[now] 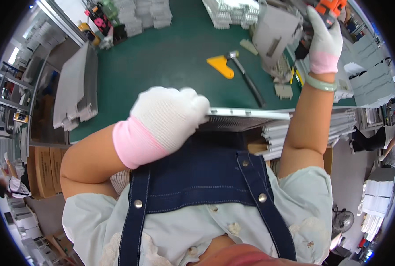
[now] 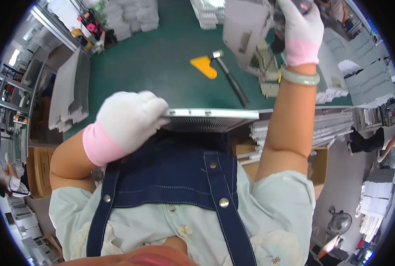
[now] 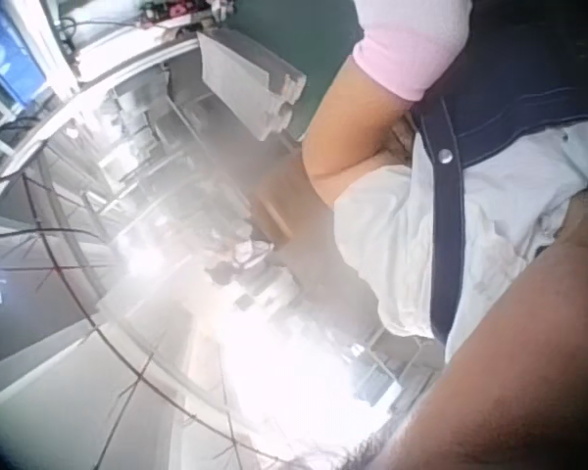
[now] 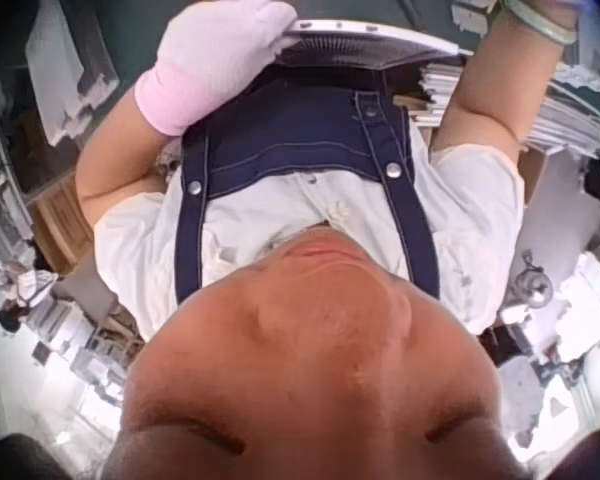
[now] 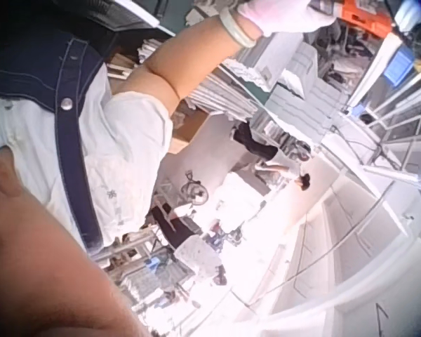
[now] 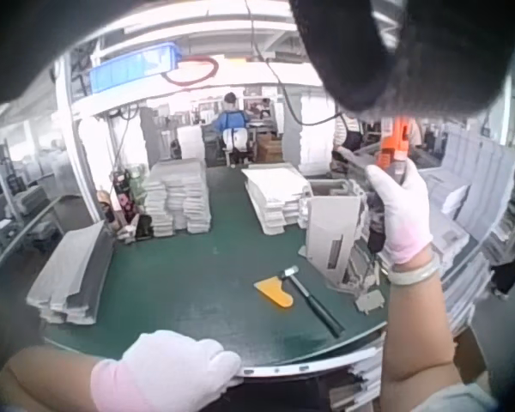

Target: The person assembles metal mesh frames by placing a mesh sheet into a frame, securing it with a handheld press tool, and using a hammer to tap the edges. The person handles multiple frames sequentially, stacking the finished units on the table.

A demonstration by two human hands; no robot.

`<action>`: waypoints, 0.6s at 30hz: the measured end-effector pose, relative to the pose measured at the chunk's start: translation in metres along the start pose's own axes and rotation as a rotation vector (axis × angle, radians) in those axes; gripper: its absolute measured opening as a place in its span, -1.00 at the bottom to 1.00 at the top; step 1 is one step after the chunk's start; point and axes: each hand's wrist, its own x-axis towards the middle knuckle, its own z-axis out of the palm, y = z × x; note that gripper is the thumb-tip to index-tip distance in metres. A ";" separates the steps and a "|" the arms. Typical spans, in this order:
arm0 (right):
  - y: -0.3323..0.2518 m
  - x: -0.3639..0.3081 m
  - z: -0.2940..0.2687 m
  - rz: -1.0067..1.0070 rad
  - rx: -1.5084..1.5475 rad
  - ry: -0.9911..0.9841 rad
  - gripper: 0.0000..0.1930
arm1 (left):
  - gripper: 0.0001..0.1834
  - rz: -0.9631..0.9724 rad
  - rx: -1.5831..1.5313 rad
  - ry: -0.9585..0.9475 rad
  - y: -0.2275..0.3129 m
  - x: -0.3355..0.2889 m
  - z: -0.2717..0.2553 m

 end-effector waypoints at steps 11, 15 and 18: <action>-0.035 -0.059 0.069 0.034 0.487 -0.178 -0.84 | -0.71 0.073 -0.218 0.072 0.012 -0.007 0.041; -0.031 -0.056 0.069 0.094 0.485 -0.273 -0.89 | -0.71 0.093 -0.241 0.093 0.009 -0.004 0.044; -0.028 -0.056 0.066 0.015 0.579 -0.294 -0.87 | -0.71 0.108 -0.253 0.104 0.007 -0.001 0.045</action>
